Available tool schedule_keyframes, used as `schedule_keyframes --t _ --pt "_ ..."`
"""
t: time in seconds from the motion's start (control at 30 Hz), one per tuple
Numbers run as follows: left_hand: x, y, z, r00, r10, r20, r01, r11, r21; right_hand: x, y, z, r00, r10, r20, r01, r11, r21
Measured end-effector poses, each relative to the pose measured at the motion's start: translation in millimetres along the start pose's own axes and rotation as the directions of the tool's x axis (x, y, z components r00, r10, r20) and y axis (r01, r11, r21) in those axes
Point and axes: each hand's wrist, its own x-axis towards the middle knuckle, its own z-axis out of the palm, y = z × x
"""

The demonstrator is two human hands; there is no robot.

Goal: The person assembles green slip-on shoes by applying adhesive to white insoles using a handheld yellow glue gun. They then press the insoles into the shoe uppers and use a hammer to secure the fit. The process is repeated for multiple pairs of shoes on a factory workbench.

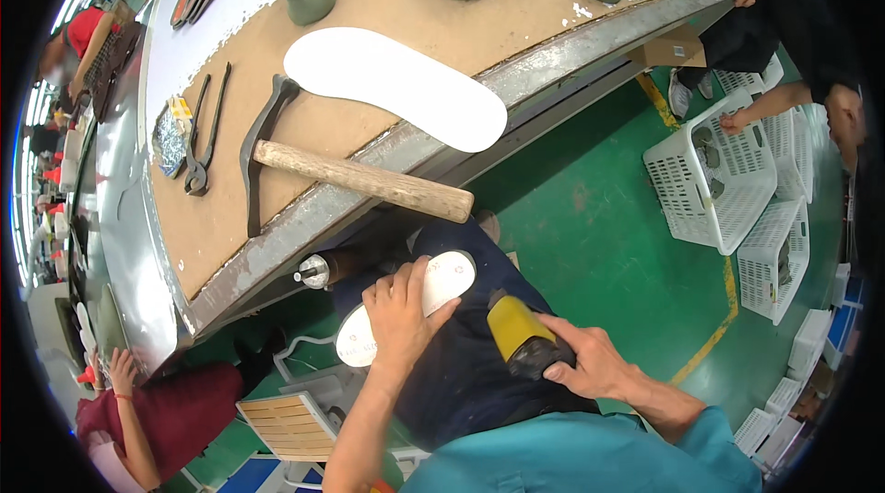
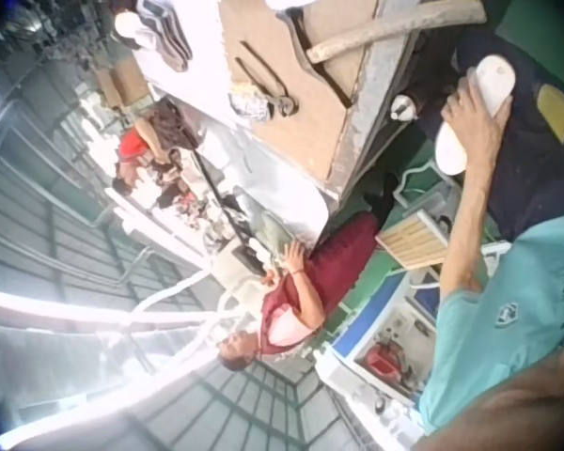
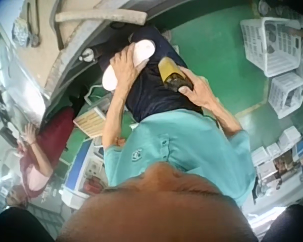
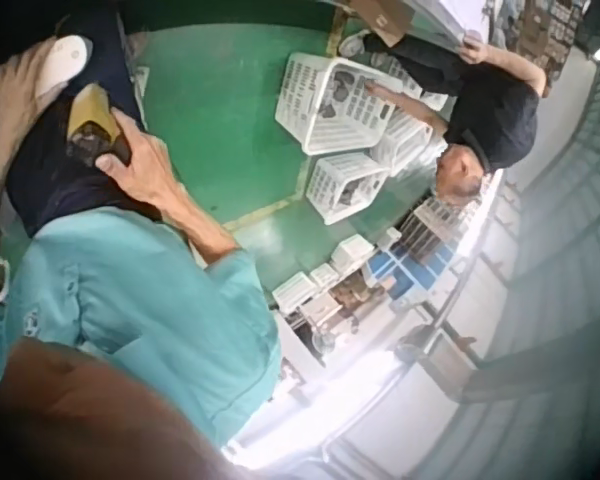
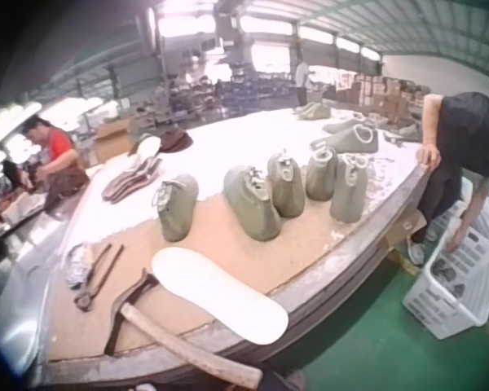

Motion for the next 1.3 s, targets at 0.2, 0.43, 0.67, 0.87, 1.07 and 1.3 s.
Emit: schedule_keyframes --t 0.2,0.43,0.67,0.87,1.07,1.3 --pt "1 -4 2 1.000 -0.003 0.001 0.003 1.000 -0.003 19 8 13 0.993 -0.092 -0.071 0.090 0.996 -0.025" --pt "0 -7 1 1.000 -0.003 0.025 0.003 1.000 -0.007 44 -3 27 0.983 -0.180 -0.029 0.175 0.976 -0.130" --pt "-3 -11 -4 0.998 -0.029 0.057 0.034 0.996 -0.082 54 -23 29 0.997 0.035 0.072 -0.022 0.985 -0.170" --pt "-62 -52 -31 0.979 -0.176 0.105 0.183 0.981 -0.067 80 -56 48 0.970 -0.058 0.235 0.116 0.964 -0.241" --pt "-124 -92 -16 0.961 -0.259 -0.093 0.173 0.833 -0.526 110 -87 88 0.894 -0.010 0.449 0.145 0.953 -0.267" --pt "-142 -91 5 0.901 -0.428 -0.070 0.217 0.585 -0.782 113 -89 116 0.851 -0.012 0.525 0.177 0.948 -0.265"
